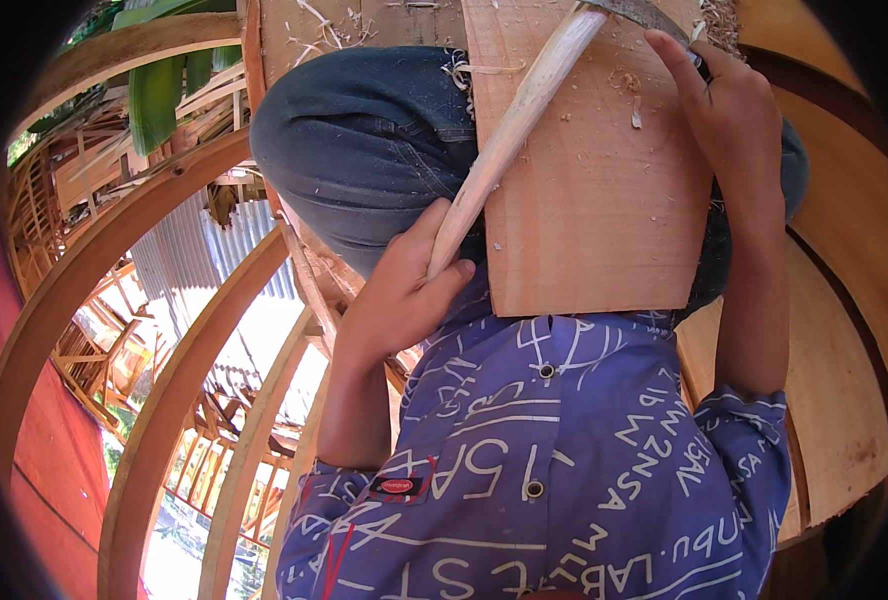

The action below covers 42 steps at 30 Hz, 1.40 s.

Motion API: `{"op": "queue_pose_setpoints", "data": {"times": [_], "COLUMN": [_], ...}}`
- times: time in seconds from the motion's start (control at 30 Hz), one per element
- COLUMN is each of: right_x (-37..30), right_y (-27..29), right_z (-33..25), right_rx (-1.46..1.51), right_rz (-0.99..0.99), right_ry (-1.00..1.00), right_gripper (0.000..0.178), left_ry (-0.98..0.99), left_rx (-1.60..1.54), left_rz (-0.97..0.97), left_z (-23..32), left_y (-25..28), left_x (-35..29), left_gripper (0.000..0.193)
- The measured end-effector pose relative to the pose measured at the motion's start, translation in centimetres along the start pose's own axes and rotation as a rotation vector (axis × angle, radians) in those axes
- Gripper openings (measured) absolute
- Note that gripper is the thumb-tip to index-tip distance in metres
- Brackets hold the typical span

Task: The person sits cross-legged on a wooden platform and uses a curved knife to carve a long, thin wooden stick. They hold the stick with their left hand and scrape the surface with the knife in their right hand, creating wood shavings that accumulate on the platform.

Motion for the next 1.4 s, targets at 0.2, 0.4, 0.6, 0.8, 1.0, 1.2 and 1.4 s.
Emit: {"op": "queue_pose_setpoints", "data": {"times": [0.2,0.4,0.6,0.8,1.0,1.2,1.4], "right_x": [-1.8,-2.4,-0.2,3.2,-4.4,-5.9,-1.6], "right_y": [-0.3,-0.8,0.3,2.5,0.3,-1.7,-0.2], "right_z": [-2.9,-2.7,0.3,5.3,-4.4,-4.6,-0.7], "right_rx": [-0.025,-0.037,-0.005,0.061,0.009,0.018,0.059], "right_rz": [0.106,0.053,0.096,0.224,0.064,-0.102,0.049], "right_ry": [0.278,0.278,0.155,0.022,0.519,0.376,0.135], "right_gripper": [0.054,0.05,0.048,0.046,0.045,0.051,0.053], "left_ry": [-0.031,-0.002,-0.039,0.034,0.077,0.101,0.119], "left_rx": [-0.05,-0.123,-0.153,-0.325,-0.369,-0.467,-0.411], "left_rz": [-0.001,-0.064,-0.073,-0.116,-0.092,-0.141,-0.142], "left_z": [-0.3,-0.2,0.6,0.6,0.1,0.2,0.3], "left_y": [0.4,-0.2,-0.5,-0.8,-0.8,-1.0,-0.9], "left_x": [0.3,0.9,1.3,0.9,1.0,1.3,0.9], "left_gripper": [0.046,0.06,0.054,0.026,0.021,0.019,0.019]}}
Point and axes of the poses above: each hand's wrist, its own x-axis towards the middle knuckle, its own y-axis out of the back of the hand, z = x × y, the point moved 9 cm from there along x, towards the middle knuckle, and after that the axes turned 4 degrees about z, right-handed, at the moved point
